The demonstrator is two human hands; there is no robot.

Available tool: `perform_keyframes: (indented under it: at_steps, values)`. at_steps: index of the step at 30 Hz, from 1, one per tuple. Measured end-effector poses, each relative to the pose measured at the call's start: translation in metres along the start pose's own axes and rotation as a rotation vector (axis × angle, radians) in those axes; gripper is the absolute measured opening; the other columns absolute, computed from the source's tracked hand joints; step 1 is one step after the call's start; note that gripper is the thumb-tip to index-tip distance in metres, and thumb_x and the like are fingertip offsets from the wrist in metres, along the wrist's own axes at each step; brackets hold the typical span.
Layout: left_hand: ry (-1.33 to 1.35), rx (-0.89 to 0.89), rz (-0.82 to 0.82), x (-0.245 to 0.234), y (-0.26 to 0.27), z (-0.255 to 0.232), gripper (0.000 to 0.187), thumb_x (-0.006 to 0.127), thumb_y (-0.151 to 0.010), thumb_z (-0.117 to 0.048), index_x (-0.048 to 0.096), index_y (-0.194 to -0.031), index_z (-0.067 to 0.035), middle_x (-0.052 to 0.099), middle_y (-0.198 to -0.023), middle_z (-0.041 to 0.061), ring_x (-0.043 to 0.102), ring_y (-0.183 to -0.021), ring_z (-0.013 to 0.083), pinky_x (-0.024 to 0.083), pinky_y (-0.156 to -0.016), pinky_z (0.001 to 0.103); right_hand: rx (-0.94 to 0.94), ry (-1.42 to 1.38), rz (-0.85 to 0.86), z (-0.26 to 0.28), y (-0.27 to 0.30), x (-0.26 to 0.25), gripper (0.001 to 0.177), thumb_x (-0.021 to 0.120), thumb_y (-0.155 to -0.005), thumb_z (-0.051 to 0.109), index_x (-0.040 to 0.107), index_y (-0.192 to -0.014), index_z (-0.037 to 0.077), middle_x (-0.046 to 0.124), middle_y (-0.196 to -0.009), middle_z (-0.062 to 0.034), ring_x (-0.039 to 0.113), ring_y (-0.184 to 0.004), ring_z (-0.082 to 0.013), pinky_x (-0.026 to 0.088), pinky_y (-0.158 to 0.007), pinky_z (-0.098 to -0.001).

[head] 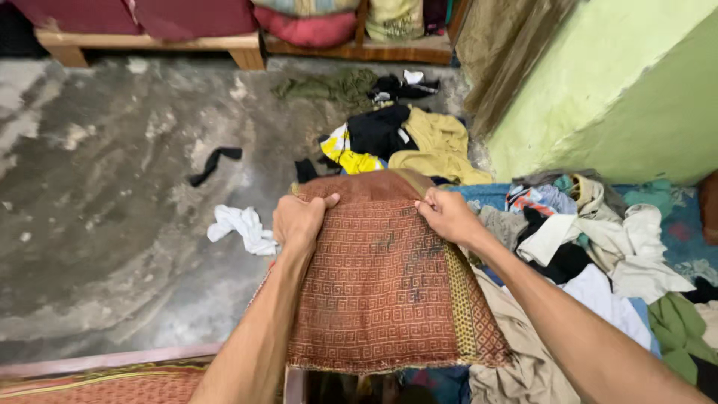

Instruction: The person makes a bed by smoothing a patterned coverlet over the mattress and tucking the edges between the mattress and the bed frame.

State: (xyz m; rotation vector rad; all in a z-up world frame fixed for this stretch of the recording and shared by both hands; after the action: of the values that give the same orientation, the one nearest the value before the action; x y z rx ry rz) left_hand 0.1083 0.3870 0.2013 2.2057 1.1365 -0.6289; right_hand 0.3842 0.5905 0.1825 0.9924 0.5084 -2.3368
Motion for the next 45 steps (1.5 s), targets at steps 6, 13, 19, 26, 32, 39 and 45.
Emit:
perform_keyframes:
  at_steps: [6,13,19,26,32,39,45]
  values:
    - [0.14,0.155,-0.1,-0.122,0.07,-0.092,0.052,0.091,-0.064,-0.044,0.077,-0.084,0.002,0.077,-0.086,0.022,0.076,-0.082,0.0352,0.055,-0.078,0.046,-0.155,-0.012,0.01,0.11,0.005,-0.083,0.038,0.071,-0.093,0.029,0.053,-0.073,0.001,0.05,-0.059,-0.0072,0.047,-0.057,-0.0141,0.043,-0.052,-0.0368]
    - [0.008,0.57,-0.204,-0.22,0.143,-0.197,0.051,0.092,-0.064,-0.043,0.08,-0.098,-0.007,0.078,-0.09,0.019,0.075,-0.085,0.0331,0.056,-0.081,0.045,-0.406,0.113,0.109,0.23,-0.005,-0.161,0.027,0.077,-0.086,0.032,0.064,-0.084,0.008,0.064,-0.077,-0.0092,0.061,-0.069,-0.0199,0.051,-0.064,-0.0374]
    - [-0.175,0.541,-0.141,-0.282,0.174,-0.169,0.053,0.095,-0.058,-0.04,0.081,-0.102,-0.013,0.079,-0.093,0.013,0.075,-0.092,0.0282,0.055,-0.085,0.045,-0.916,0.353,-0.1,0.382,-0.003,-0.171,0.133,0.096,-0.05,0.039,0.025,-0.157,0.003,0.027,-0.155,-0.0283,0.03,-0.141,-0.0486,0.032,-0.117,-0.0551]
    - [-0.214,0.537,-0.124,-0.367,0.212,-0.051,0.068,0.097,-0.045,-0.039,0.078,-0.106,-0.015,0.08,-0.095,0.01,0.077,-0.091,0.0276,0.056,-0.086,0.042,-0.986,0.265,0.425,0.454,-0.023,0.004,0.127,0.097,-0.053,0.058,0.036,-0.155,0.014,0.036,-0.155,-0.0197,0.036,-0.145,-0.0405,0.033,-0.114,-0.0579]
    - [-0.334,0.389,-0.199,-0.427,0.274,0.071,0.077,0.099,-0.042,-0.04,0.076,-0.11,-0.013,0.078,-0.094,0.012,0.075,-0.094,0.031,0.057,-0.084,0.044,-0.952,0.311,1.026,0.501,0.071,0.167,0.097,0.091,-0.059,0.063,0.061,-0.142,0.023,0.056,-0.138,-0.0241,0.056,-0.132,-0.0401,0.048,-0.11,-0.0482]
    - [-0.37,0.173,-0.286,-0.487,0.358,0.194,0.091,0.098,-0.041,-0.037,0.072,-0.126,-0.017,0.077,-0.09,0.012,0.074,-0.092,0.0309,0.055,-0.084,0.044,-1.673,-0.133,1.036,0.634,0.268,0.259,0.115,0.1,-0.052,0.053,0.05,-0.143,0.003,0.036,-0.153,-0.0281,0.033,-0.14,-0.0472,0.033,-0.111,-0.0587]
    - [-0.41,-0.035,-0.499,-0.539,0.45,0.295,0.082,0.098,-0.045,-0.034,0.068,-0.118,-0.013,0.073,-0.083,0.012,0.071,-0.089,0.0345,0.053,-0.078,0.05,-1.734,-0.152,1.144,0.704,0.378,0.298,0.084,0.093,-0.061,0.056,0.067,-0.126,0.011,0.072,-0.112,-0.0139,0.067,-0.108,-0.0359,0.054,-0.092,-0.0468]
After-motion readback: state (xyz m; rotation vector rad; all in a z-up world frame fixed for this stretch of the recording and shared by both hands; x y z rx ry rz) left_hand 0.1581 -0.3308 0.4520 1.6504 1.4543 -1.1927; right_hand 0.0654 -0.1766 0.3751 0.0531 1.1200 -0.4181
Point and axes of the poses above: each hand's wrist, its own y-axis away from the middle knuckle, its own x-axis out of the palm, z = x × y, the point moved 10 cm from there along -y, towards the middle knuckle
